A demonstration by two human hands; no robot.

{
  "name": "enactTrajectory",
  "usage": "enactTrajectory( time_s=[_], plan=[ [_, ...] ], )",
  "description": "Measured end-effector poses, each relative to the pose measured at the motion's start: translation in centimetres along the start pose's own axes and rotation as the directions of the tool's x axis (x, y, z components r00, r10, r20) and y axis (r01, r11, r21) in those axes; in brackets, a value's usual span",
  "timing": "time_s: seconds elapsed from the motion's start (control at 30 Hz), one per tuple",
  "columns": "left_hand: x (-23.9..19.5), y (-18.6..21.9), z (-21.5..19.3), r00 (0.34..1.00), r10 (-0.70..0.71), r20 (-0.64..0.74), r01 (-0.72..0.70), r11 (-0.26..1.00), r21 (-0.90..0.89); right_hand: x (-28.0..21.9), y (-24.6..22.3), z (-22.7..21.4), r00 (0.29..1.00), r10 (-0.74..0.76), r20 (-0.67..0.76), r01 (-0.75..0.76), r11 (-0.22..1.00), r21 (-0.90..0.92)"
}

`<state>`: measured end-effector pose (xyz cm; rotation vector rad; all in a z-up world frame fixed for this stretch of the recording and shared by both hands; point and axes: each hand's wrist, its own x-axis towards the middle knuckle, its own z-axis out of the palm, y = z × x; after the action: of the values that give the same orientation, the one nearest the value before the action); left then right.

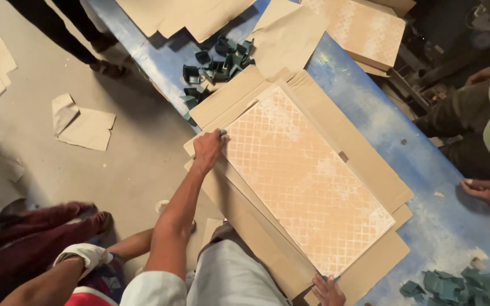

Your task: The person works with coworkers to package large ceramic tiles into cardboard boxes, folding the cardboard around the tiles and securing them by hand.

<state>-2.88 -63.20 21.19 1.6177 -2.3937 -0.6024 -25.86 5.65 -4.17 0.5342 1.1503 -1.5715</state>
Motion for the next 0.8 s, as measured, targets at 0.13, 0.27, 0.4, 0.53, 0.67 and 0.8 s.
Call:
enactTrajectory(
  time_s=[0.13,0.27,0.4,0.53,0.67,0.8],
  plan=[
    [-0.6,-1.7,1.6,0.999,0.046,-0.003,-0.046,0.999,0.002,-3.9,0.8,5.0,0.941,-0.209,-0.266,0.138,0.955,-0.262],
    [-0.1,-3.4,2.6,0.985,-0.159,0.064,0.170,0.954,-0.246,-4.8,-0.4,6.8,0.923,-0.255,-0.288,0.168,0.940,-0.296],
    [1.3,-4.8,2.2,0.947,-0.154,0.281,0.265,0.871,-0.414,-2.8,-0.4,4.0,0.926,-0.233,-0.296,0.116,0.924,-0.365],
    [1.8,-3.9,1.4,0.964,-0.069,0.258,0.176,0.891,-0.419,-4.0,-0.6,4.4,0.951,-0.212,-0.224,0.126,0.931,-0.343],
    [1.9,-4.3,1.8,0.941,-0.082,0.328,0.217,0.890,-0.402,-6.6,-1.3,5.5,0.951,-0.236,-0.200,0.157,0.925,-0.345],
    [1.9,-4.0,1.6,0.951,0.023,0.308,0.154,0.830,-0.537,-8.3,-0.3,8.8,0.946,-0.266,-0.186,0.196,0.925,-0.325]
  ],
)
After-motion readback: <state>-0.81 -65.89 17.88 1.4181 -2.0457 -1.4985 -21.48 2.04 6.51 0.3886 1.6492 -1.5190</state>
